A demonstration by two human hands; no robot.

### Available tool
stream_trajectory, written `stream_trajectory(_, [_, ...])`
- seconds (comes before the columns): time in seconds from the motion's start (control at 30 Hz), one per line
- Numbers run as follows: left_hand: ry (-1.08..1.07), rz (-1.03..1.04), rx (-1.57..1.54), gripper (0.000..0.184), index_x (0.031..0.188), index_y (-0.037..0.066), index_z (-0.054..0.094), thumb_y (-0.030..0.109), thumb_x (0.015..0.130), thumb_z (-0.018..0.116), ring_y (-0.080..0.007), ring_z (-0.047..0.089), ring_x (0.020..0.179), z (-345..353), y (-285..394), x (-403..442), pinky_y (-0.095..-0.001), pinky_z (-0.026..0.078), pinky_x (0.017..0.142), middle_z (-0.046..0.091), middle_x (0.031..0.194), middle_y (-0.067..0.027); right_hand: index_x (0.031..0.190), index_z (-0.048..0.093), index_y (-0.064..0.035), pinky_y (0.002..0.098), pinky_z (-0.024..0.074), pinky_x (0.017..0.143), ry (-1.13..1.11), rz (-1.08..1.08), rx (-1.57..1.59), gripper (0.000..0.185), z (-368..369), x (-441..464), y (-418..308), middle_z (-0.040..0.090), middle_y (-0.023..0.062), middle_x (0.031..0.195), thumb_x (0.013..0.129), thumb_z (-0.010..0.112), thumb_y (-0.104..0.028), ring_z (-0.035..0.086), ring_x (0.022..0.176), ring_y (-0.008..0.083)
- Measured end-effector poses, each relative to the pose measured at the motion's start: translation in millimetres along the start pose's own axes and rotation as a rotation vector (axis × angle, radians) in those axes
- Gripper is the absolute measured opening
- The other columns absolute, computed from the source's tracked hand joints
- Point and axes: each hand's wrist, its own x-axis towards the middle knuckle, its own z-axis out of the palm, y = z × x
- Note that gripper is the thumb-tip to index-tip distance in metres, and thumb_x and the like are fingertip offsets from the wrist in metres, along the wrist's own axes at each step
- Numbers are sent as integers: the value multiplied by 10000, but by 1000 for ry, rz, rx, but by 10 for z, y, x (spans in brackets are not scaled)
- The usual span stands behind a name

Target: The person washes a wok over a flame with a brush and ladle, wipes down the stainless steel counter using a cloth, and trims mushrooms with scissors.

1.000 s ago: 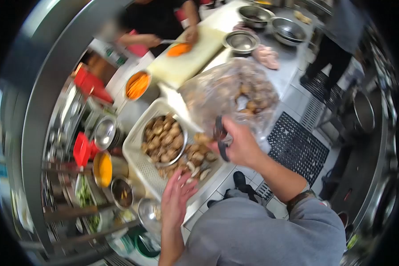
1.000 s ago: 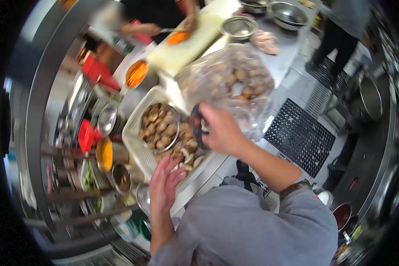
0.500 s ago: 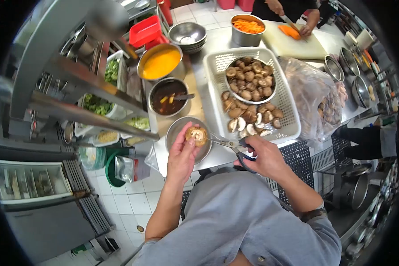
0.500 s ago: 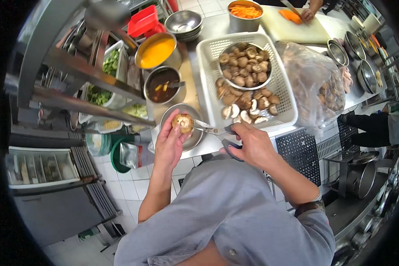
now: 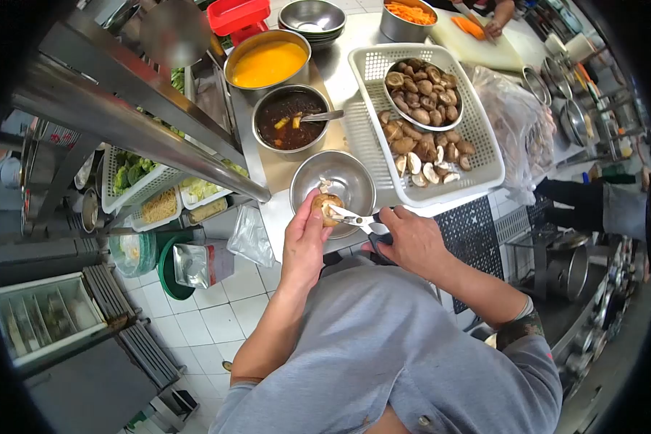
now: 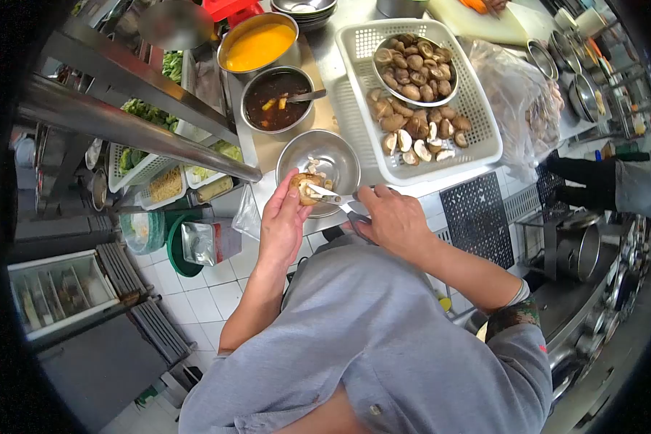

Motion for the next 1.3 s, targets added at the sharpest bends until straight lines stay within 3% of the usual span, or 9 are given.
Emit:
stream_trajectory(0.17, [-19, -54, -6, 428, 1467, 10, 392, 165, 1069, 416, -216, 544, 1253, -69, 31, -5, -388, 418, 1080, 520, 1392, -138, 961, 586, -47, 454, 535, 643, 42, 31, 80, 478, 254, -54, -56, 672, 134, 858, 810, 739, -474, 682, 761, 332])
stream_trajectory(0.37, [-56, -86, 86, 395, 1416, -2, 436, 178, 1064, 437, -197, 601, 1171, -203, 107, 80, -363, 468, 1021, 591, 1301, -117, 794, 567, -51, 414, 477, 539, 126, 52, 99, 468, 447, -53, -49, 618, 109, 645, 784, 793, -461, 624, 568, 290])
stream_trajectory(0.47, [-35, -80, 136, 378, 1387, -4, 458, 189, 1062, 450, -199, 620, 1143, -285, 78, 155, -353, 487, 995, 608, 1273, -116, 780, 597, -31, 418, 480, 590, -189, 278, 506, 540, 393, -27, 0, 618, 125, 631, 766, 784, -537, 612, 606, 308])
stream_trajectory(0.57, [-11, -70, 130, 372, 1377, 5, 475, 198, 1060, 460, -189, 624, 1124, -353, 112, 202, -332, 496, 971, 613, 1259, -108, 727, 585, -13, 404, 457, 589, -153, 311, 528, 617, 311, -98, 76, 607, 126, 633, 713, 811, -587, 570, 584, 293])
stream_trajectory(0.77, [-32, -46, 81, 390, 1365, -6, 503, 220, 1047, 507, -205, 634, 1124, -313, 180, 163, -351, 510, 975, 621, 1262, -122, 840, 575, -6, 393, 473, 593, -8, 212, 396, 581, 95, -50, -95, 600, 115, 701, 741, 821, -524, 599, 621, 270])
stream_trajectory(0.87, [-29, -44, 120, 389, 1354, -12, 519, 219, 1041, 523, -199, 637, 1114, -275, 174, 146, -341, 521, 956, 629, 1249, -122, 905, 572, -10, 436, 506, 641, 194, 90, 161, 618, 165, -19, -153, 629, 147, 796, 733, 803, -556, 646, 705, 347])
stream_trajectory(1.07, [25, -47, 138, 364, 1340, -25, 525, 172, 1034, 525, -190, 643, 1091, -361, 108, 151, -319, 533, 925, 637, 1229, -129, 968, 585, -11, 413, 505, 646, 152, 256, 137, 606, 279, -15, -70, 628, 139, 812, 757, 796, -538, 640, 702, 320])
stream_trajectory(1.2, [62, 38, 116, 352, 1330, -30, 531, 149, 1027, 532, -185, 641, 1088, -327, 151, 120, -309, 537, 914, 630, 1236, -128, 988, 597, -3, 314, 449, 630, -282, 363, 600, 549, 137, -51, 60, 581, 57, 781, 819, 785, -490, 532, 681, 143])
stream_trajectory(1.3, [81, 114, 98, 370, 1343, -31, 529, 162, 1027, 538, -168, 635, 1078, -278, 148, 122, -302, 533, 908, 632, 1227, -113, 1007, 597, -8, 294, 446, 657, -465, 291, 783, 556, 253, -100, 179, 587, 30, 812, 825, 781, -500, 532, 743, 115])
